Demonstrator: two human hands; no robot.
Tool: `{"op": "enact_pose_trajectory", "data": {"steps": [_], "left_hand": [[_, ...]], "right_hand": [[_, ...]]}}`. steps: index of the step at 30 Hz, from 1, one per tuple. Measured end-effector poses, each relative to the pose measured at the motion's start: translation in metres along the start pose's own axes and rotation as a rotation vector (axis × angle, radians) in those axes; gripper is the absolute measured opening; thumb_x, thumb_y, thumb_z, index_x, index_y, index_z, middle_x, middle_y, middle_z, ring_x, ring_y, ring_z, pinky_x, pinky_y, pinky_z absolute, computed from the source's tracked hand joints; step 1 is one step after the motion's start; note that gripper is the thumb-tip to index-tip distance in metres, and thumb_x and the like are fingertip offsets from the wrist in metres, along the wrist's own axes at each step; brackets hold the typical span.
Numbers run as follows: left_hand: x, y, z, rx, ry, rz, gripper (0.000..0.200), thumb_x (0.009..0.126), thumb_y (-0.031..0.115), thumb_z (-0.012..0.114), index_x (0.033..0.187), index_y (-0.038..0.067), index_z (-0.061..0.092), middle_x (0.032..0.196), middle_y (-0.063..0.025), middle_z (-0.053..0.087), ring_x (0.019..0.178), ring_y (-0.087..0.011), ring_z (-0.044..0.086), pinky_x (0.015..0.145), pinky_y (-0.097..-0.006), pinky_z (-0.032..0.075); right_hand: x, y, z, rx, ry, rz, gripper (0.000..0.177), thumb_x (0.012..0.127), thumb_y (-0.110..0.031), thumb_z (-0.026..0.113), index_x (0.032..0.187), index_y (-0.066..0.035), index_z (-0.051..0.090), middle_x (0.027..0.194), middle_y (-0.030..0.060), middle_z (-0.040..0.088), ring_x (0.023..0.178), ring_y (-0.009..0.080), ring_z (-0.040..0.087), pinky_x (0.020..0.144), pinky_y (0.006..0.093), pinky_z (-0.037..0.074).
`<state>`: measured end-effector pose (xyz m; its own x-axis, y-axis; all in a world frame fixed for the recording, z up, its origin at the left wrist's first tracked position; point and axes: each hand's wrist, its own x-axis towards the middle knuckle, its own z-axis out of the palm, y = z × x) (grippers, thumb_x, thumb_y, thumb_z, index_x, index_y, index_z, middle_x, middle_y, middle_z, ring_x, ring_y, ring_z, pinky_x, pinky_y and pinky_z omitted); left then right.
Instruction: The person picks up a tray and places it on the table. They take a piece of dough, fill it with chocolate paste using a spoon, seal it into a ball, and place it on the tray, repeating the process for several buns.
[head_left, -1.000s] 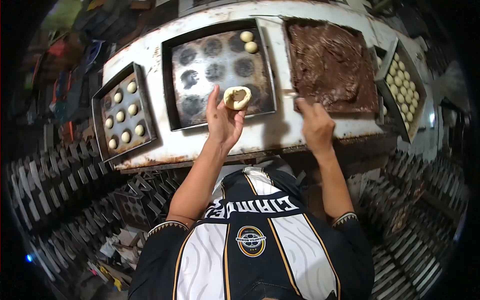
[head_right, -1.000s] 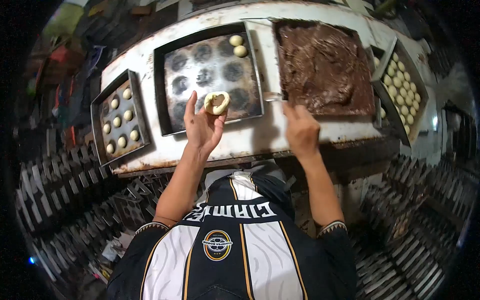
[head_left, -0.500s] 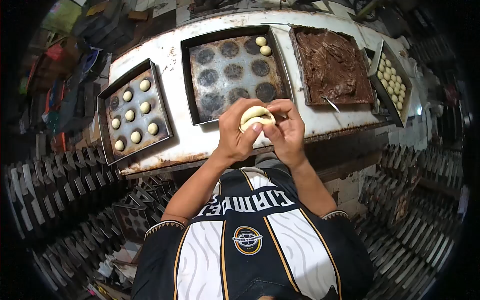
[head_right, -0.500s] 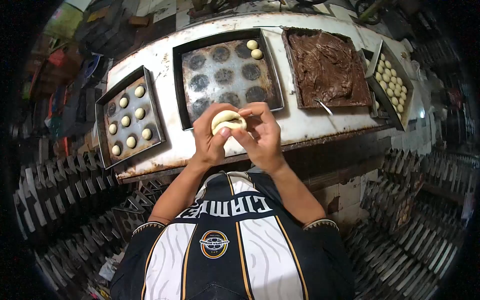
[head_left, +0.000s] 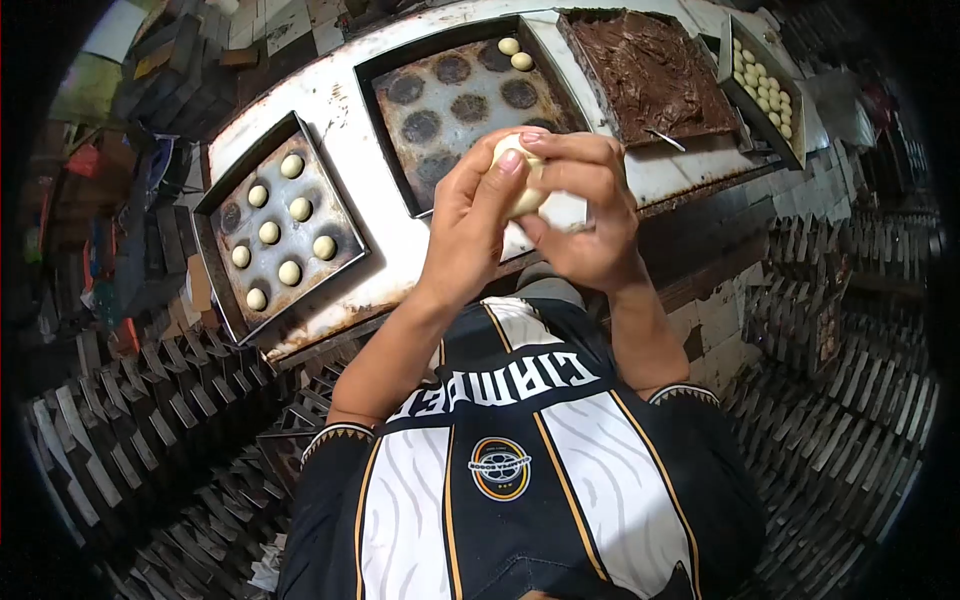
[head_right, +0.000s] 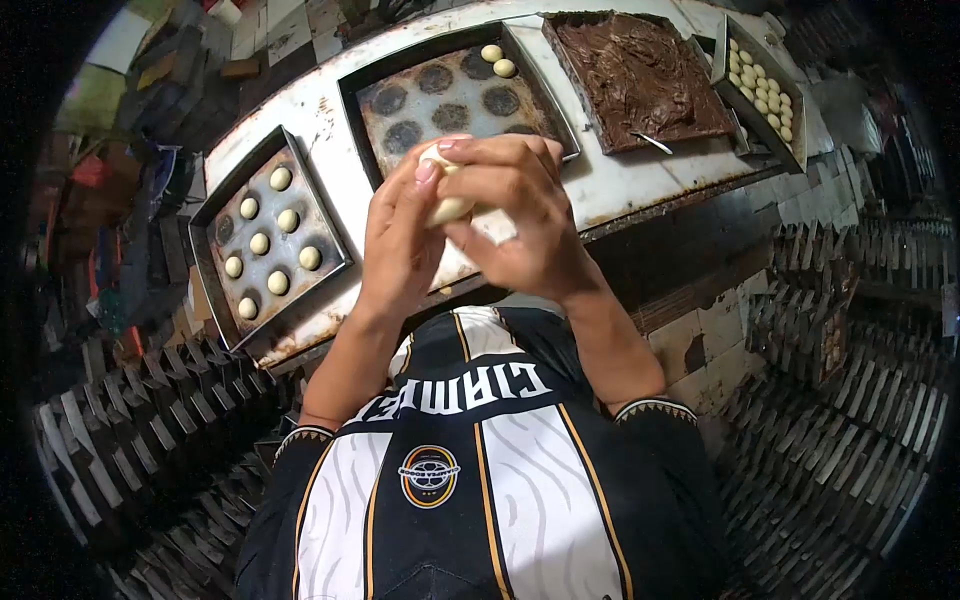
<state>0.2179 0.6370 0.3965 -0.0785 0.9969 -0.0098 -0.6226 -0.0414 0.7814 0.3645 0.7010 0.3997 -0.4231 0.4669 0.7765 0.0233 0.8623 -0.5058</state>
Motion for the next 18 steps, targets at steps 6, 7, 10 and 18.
{"op": "enact_pose_trajectory", "data": {"steps": [6, 7, 10, 18], "left_hand": [[0.022, -0.016, -0.004, 0.543, -0.098, 0.307, 0.030, 0.102, 0.016, 0.065, 0.126, -0.003, 0.065, 0.107, -0.0107, 0.071, 0.095, -0.0151, 0.066, 0.093, -0.0313, 0.053], [0.030, -0.025, 0.001, 0.543, -0.008, 0.291, 0.026, 0.102, 0.016, 0.065, 0.121, -0.002, 0.066, 0.100, -0.0094, 0.072, 0.090, -0.0150, 0.066, 0.093, -0.0313, 0.053], [0.074, -0.086, -0.005, 0.800, 0.076, 0.489, 0.020, 0.103, 0.017, 0.065, 0.111, 0.000, 0.070, 0.093, -0.0112, 0.073, 0.084, -0.0230, 0.070, 0.102, -0.0405, 0.050], [0.227, -0.201, -0.099, 0.946, 0.077, -0.316, 0.055, 0.106, 0.042, 0.060, 0.139, -0.002, 0.058, 0.132, -0.0294, 0.060, 0.127, -0.0400, 0.059, 0.107, -0.0467, 0.047]], "right_hand": [[-0.011, 0.018, -0.017, -0.075, -0.059, 0.160, 0.027, 0.097, -0.013, 0.067, 0.123, -0.007, 0.070, 0.135, 0.0150, 0.064, 0.129, 0.0292, 0.055, 0.114, 0.0417, 0.038], [-0.017, 0.018, -0.005, 0.145, 0.083, 0.348, 0.033, 0.100, -0.013, 0.065, 0.133, -0.006, 0.063, 0.141, 0.0151, 0.058, 0.133, 0.0281, 0.053, 0.116, 0.0410, 0.037], [-0.053, 0.036, 0.013, 0.948, 0.465, 0.924, 0.047, 0.106, -0.009, 0.058, 0.149, -0.002, 0.043, 0.142, 0.0093, 0.053, 0.135, 0.0204, 0.050, 0.115, 0.0344, 0.039], [-0.261, 0.234, -0.063, -0.581, -0.489, 0.601, 0.028, 0.088, -0.017, 0.070, 0.112, -0.005, 0.061, 0.110, 0.0188, 0.058, 0.103, 0.0392, 0.056, 0.093, 0.0509, 0.043]]}}
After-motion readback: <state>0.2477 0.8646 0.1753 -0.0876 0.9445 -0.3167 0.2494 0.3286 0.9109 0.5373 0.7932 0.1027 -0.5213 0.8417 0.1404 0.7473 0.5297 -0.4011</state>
